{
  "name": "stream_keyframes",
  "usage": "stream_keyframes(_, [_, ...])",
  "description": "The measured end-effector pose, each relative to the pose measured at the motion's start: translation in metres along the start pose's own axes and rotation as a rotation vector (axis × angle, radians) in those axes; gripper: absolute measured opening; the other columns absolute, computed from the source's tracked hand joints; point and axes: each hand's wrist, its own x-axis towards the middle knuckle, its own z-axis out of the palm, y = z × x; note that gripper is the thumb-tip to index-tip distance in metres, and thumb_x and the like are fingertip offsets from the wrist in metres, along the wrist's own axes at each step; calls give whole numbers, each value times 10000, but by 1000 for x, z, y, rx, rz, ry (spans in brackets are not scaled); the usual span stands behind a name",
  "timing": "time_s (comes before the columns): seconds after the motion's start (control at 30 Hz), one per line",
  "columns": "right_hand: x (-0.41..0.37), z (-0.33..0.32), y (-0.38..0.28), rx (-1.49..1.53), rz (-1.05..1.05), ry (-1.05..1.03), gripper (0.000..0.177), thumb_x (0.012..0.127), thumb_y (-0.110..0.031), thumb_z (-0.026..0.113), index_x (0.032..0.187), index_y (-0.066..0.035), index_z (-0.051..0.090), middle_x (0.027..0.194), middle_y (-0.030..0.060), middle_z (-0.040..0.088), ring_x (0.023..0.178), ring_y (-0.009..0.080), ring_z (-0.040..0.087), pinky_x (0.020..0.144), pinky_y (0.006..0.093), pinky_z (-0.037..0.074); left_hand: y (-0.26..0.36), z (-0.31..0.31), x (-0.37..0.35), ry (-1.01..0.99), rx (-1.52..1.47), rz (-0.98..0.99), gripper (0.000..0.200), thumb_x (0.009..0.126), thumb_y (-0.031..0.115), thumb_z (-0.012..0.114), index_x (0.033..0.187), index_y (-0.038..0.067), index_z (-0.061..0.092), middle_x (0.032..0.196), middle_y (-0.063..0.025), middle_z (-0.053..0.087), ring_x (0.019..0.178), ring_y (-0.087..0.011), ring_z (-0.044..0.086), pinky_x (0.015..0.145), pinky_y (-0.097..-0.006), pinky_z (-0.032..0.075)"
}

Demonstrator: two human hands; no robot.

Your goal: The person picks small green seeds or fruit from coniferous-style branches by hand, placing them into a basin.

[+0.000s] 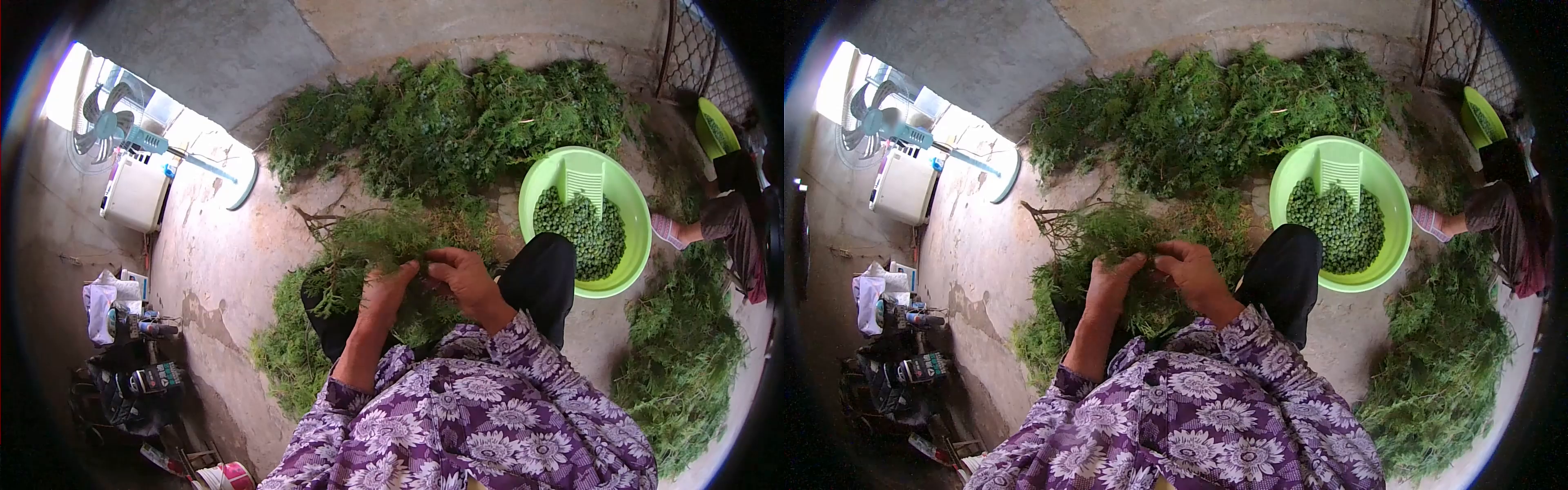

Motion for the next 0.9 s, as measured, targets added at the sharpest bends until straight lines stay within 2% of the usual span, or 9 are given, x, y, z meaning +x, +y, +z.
stream_keyframes(0.1, [-1, -6, -12, 6, 39, -20, 227, 762, -75, 548, 965, 27, 558, 730, 20, 563, 566, 82, 501, 514, 214, 421, 3, -1, 0, -25, -138, 17, 153, 758, 98, 587, 891, 22, 577, 787, -50, 596, 650, -147, 568, 555, -287, 478])
stream_keyframes(0.23, [1, -24, -27, -119, -271, 149, 158, 753, 2, 522, 906, -25, 551, 635, -21, 488, 501, 46, 426, 432, 180, 339, 19, -15, 0, -75, -326, -98, 145, 778, 121, 566, 888, 28, 579, 791, -66, 602, 681, -178, 587, 599, -317, 500])
stream_keyframes(0.37, [-19, -66, -83, -203, -662, 497, 156, 744, 32, 528, 882, -31, 563, 718, -21, 528, 608, 44, 465, 538, 179, 390, 17, -27, 6, -19, -616, -63, 151, 821, 200, 518, 825, 51, 542, 745, -80, 585, 641, -185, 573, 541, -325, 492])
stream_keyframes(0.5, [-25, -141, -115, -1258, -922, 1184, 219, 686, -62, 544, 892, -6, 586, 839, 156, 586, 814, 293, 559, 711, 331, 439, 16, -30, 5, -94, -679, 8, 183, 835, 236, 507, 846, 53, 521, 727, -61, 555, 619, -173, 548, 524, -313, 481])
stream_keyframes(0.6, [-19, -210, -93, -1560, -787, 1305, 189, 688, -63, 547, 863, -12, 600, 786, 139, 593, 783, 249, 575, 699, 312, 447, 12, -33, 12, -358, -865, 33, 152, 819, 198, 539, 841, 48, 523, 744, -70, 554, 650, -172, 537, 589, -292, 443])
stream_keyframes(0.63, [-19, -214, -87, -1558, -789, 1305, 189, 688, -63, 547, 863, -12, 600, 786, 139, 593, 783, 249, 575, 699, 312, 447, 15, -30, 10, -359, -865, 36, 152, 819, 198, 539, 841, 48, 523, 744, -70, 554, 650, -172, 537, 589, -292, 443])
stream_keyframes(0.7, [-20, -212, -71, -857, -521, 1007, 143, 696, -58, 549, 816, -8, 608, 711, 98, 598, 683, 177, 571, 632, 267, 450, 21, -21, 4, -131, -827, 52, 153, 822, 202, 532, 816, 51, 508, 716, -58, 514, 618, -170, 489, 565, -287, 410])
stream_keyframes(0.77, [-14, -189, -57, -389, -390, 718, 121, 711, -53, 543, 801, 5, 601, 654, 50, 588, 602, 105, 538, 567, 215, 430, 21, -23, 4, -225, -838, 47, 160, 824, 210, 529, 817, 51, 508, 709, -56, 511, 609, -167, 483, 557, -285, 405])
stream_keyframes(0.9, [-7, -119, -39, -143, -327, 371, 88, 739, -40, 554, 797, 18, 587, 688, 41, 585, 607, 94, 527, 578, 206, 424, 24, -18, 2, -268, -814, 67, 173, 826, 226, 523, 812, 54, 506, 693, -53, 502, 590, -166, 477, 542, -285, 405])
